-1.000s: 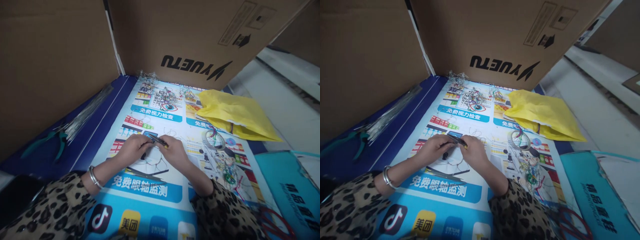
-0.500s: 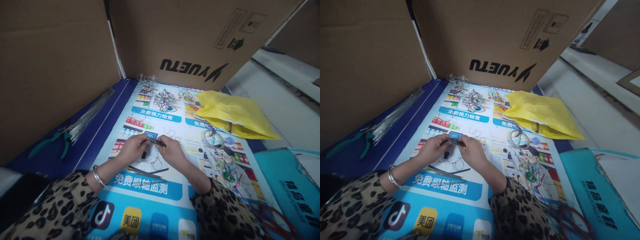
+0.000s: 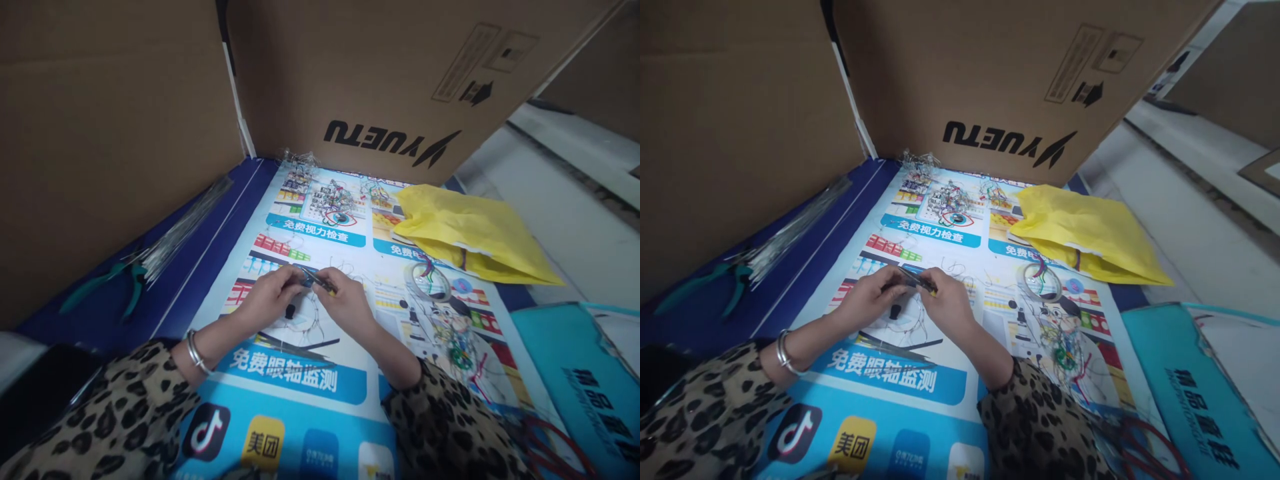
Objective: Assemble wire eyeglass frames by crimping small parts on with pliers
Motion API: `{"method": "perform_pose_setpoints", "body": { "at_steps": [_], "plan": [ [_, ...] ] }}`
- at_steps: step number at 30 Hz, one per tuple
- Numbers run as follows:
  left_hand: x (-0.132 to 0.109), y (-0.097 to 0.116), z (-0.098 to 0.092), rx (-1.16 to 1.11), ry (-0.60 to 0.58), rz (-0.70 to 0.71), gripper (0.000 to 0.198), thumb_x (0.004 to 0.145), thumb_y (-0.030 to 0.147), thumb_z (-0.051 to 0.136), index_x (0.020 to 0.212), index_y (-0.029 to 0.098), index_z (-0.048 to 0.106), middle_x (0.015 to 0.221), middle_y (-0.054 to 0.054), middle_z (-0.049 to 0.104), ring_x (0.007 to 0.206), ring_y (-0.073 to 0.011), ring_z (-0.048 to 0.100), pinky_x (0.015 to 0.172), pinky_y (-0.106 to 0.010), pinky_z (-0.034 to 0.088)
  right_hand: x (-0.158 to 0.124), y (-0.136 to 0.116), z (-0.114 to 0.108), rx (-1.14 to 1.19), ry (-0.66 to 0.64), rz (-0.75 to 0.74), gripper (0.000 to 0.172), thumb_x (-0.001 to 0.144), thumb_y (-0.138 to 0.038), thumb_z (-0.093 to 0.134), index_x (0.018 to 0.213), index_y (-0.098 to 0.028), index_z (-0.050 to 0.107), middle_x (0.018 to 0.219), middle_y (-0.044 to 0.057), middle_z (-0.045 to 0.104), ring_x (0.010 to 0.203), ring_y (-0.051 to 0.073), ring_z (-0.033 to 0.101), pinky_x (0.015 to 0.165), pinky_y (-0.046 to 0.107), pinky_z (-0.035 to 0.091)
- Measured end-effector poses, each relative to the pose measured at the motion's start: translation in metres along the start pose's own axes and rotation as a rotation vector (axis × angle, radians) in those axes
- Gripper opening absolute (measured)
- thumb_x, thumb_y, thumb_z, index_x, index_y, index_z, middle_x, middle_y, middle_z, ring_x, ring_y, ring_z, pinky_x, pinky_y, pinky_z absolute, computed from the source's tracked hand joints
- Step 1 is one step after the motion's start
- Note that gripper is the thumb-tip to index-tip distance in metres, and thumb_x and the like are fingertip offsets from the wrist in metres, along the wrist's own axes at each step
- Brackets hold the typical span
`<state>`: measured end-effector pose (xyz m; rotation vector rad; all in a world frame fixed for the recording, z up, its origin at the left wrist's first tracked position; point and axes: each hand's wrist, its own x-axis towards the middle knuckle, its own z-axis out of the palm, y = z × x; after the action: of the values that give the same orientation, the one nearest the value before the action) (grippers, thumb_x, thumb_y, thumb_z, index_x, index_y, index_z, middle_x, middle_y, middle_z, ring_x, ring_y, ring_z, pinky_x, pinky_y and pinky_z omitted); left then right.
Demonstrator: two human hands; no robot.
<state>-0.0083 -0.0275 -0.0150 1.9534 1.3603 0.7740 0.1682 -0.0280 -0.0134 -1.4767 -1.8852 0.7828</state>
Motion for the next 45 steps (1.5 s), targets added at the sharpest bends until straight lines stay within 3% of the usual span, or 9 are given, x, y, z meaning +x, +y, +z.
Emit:
{"method": "perform_pose_setpoints", "body": {
  "at_steps": [13,19,25,30,35,45],
  "plan": [
    [-0.003,-0.004,-0.001,-0.285,-0.073,0.035,0.006,0.082,0.021,0.049,0.087,0.019,0.046,0.075,0.002,0.060,0.067,-0.0106,0.056,0.061,-0.024,0.043,0.003,-0.005,-0.012,0.192,-0.094,0.089,0.011,0.074,-0.028,0.054,0.076,-0.019,0.060,0.065,-0.003,0.059,0.061,0.012,0.051,0.057,0.022,0.038],
    [0.000,-0.001,-0.001,-0.078,-0.079,0.035,0.002,0.083,0.021,0.049,0.083,0.019,0.050,0.070,0.003,0.059,0.064,-0.0103,0.054,0.060,-0.023,0.040,0.007,-0.009,-0.011,-0.024,-0.113,0.077,0.013,0.077,-0.027,0.051,0.070,-0.020,0.060,0.061,-0.003,0.057,0.059,0.012,0.050,0.054,0.022,0.033],
    [0.001,-0.005,0.004,0.154,-0.054,0.240,0.008,0.085,0.021,0.050,0.083,0.019,0.057,0.079,-0.001,0.061,0.079,-0.0162,0.055,0.071,-0.029,0.042,0.006,-0.013,-0.006,-0.265,-0.114,0.009,0.013,0.076,-0.024,0.053,0.085,-0.022,0.062,0.078,0.002,0.066,0.072,0.017,0.057,0.061,0.025,0.035],
    [0.002,-0.006,0.004,0.153,-0.019,0.313,0.008,0.085,0.021,0.050,0.083,0.018,0.058,0.083,-0.003,0.061,0.083,-0.0169,0.054,0.076,-0.031,0.043,0.006,-0.014,-0.011,-0.242,-0.104,0.006,0.016,0.077,-0.025,0.053,0.090,-0.022,0.062,0.082,0.002,0.066,0.076,0.017,0.057,0.066,0.026,0.037],
    [0.002,-0.006,0.002,0.144,0.018,0.384,0.011,0.085,0.022,0.049,0.083,0.018,0.059,0.087,-0.004,0.062,0.086,-0.0166,0.054,0.078,-0.031,0.043,0.007,-0.018,-0.027,-0.208,-0.013,0.000,0.016,0.077,-0.027,0.053,0.088,-0.021,0.062,0.082,0.001,0.064,0.077,0.016,0.056,0.069,0.027,0.039],
    [-0.006,-0.008,-0.006,0.108,0.241,0.534,0.015,0.084,0.016,0.046,0.093,0.018,0.058,0.094,-0.007,0.063,0.091,-0.0167,0.056,0.083,-0.033,0.046,-0.002,-0.039,-0.064,0.066,0.124,-0.027,0.015,0.075,-0.031,0.055,0.083,-0.019,0.062,0.079,0.000,0.063,0.075,0.015,0.057,0.070,0.027,0.041]
  ]
}}
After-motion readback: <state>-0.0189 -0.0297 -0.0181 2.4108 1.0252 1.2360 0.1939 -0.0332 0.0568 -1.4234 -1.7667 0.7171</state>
